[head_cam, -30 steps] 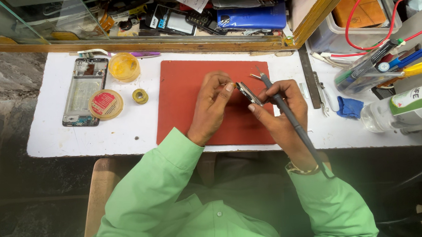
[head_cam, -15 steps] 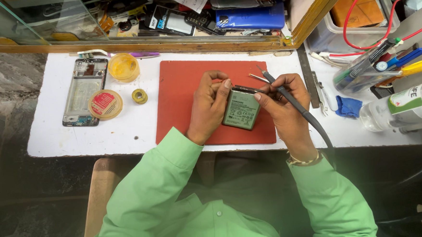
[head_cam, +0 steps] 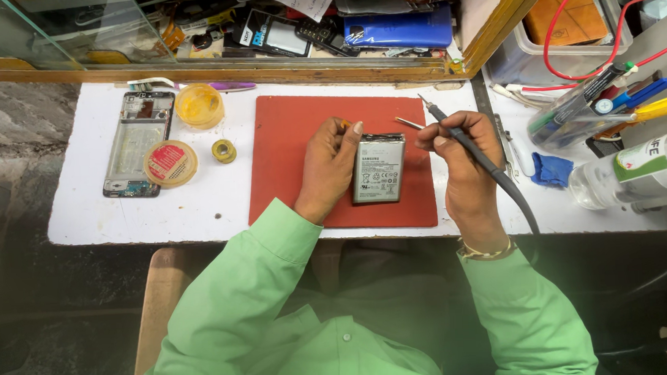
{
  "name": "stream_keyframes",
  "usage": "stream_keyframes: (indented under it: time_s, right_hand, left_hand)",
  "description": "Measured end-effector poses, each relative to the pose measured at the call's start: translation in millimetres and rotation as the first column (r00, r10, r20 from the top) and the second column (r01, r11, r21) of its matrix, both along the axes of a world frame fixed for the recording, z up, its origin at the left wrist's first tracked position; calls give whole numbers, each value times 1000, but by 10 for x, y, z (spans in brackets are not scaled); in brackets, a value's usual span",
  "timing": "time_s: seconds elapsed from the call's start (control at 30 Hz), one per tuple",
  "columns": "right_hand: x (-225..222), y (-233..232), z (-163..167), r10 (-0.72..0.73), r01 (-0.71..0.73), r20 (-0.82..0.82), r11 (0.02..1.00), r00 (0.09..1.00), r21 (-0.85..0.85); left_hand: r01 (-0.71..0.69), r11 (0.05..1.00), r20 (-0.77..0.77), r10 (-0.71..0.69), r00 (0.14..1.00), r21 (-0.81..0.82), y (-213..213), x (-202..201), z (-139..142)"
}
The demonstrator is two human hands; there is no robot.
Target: The person solders a ribbon cable to a Samsung battery using a soldering iron and solder wire. They repeatedly heat the connection points and apply solder, then inspect the joint and reposition the battery on the mat.
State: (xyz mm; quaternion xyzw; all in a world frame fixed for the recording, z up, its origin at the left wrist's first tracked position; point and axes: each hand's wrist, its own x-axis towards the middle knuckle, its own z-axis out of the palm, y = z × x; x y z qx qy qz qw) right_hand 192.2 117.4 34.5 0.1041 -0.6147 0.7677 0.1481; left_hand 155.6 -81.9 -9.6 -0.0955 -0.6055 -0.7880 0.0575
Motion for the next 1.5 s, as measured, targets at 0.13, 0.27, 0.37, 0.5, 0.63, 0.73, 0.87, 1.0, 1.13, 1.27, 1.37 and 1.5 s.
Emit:
stream_keyframes:
  time_s: [0.13, 0.27, 0.37, 0.5, 0.63, 0.73, 0.87, 1.0, 1.13, 1.27, 1.37, 1.5]
  right_hand:
    - [47, -5, 49, 95, -96, -17, 994, 995, -55]
    - [81, -27, 75, 177, -182, -77, 982, 981, -61]
    - [85, -46, 72, 206, -212, -119, 977, 971, -40]
    - [75, -37, 73, 227, -227, -160, 974, 961, 15]
    - [70, -31, 80, 173, -182, -143, 982, 974, -54]
    - [74, -35, 95, 125, -146, -175, 983, 977, -115]
    - [143, -12, 128, 77, -129, -193, 953, 978, -275]
    - [308, -50, 117, -11, -41, -158, 946, 987, -322]
    - [524, -263, 0, -178, 212, -232, 968, 956, 131]
    - [607, -456, -55, -118, 190, -294, 955, 949, 230]
    - [682, -551, 30, 49, -39, -140, 996, 989, 74]
    - [1171, -332, 424, 217, -262, 147, 821, 965, 507]
  left_hand:
    - [-35, 998, 30, 37, 999, -50, -13, -5, 5]
    - [-48, 997, 60, 52, 997, -57, -8, -20, 22]
    - [-45, 997, 66, 49, 997, -68, -11, -27, 39]
    - [-43, 995, 91, 52, 994, -95, -27, -34, 72]
    - [-54, 994, 83, 62, 995, -95, -24, -4, 100]
    - [-129, 966, 18, 136, 991, -224, -37, 48, 137]
    - [-624, 622, -503, 390, 771, -474, -83, 189, 289]
    - [-713, 528, -632, 369, 681, -460, -16, 521, 516]
    - [48, 968, -128, -81, 989, -247, 192, 936, 654]
    - [150, 955, 54, -169, 984, 256, 320, 948, 763]
    - [78, 953, 150, -126, 981, 293, 266, 866, 877]
    - [31, 985, 144, -56, 988, 170, 50, 804, 1011]
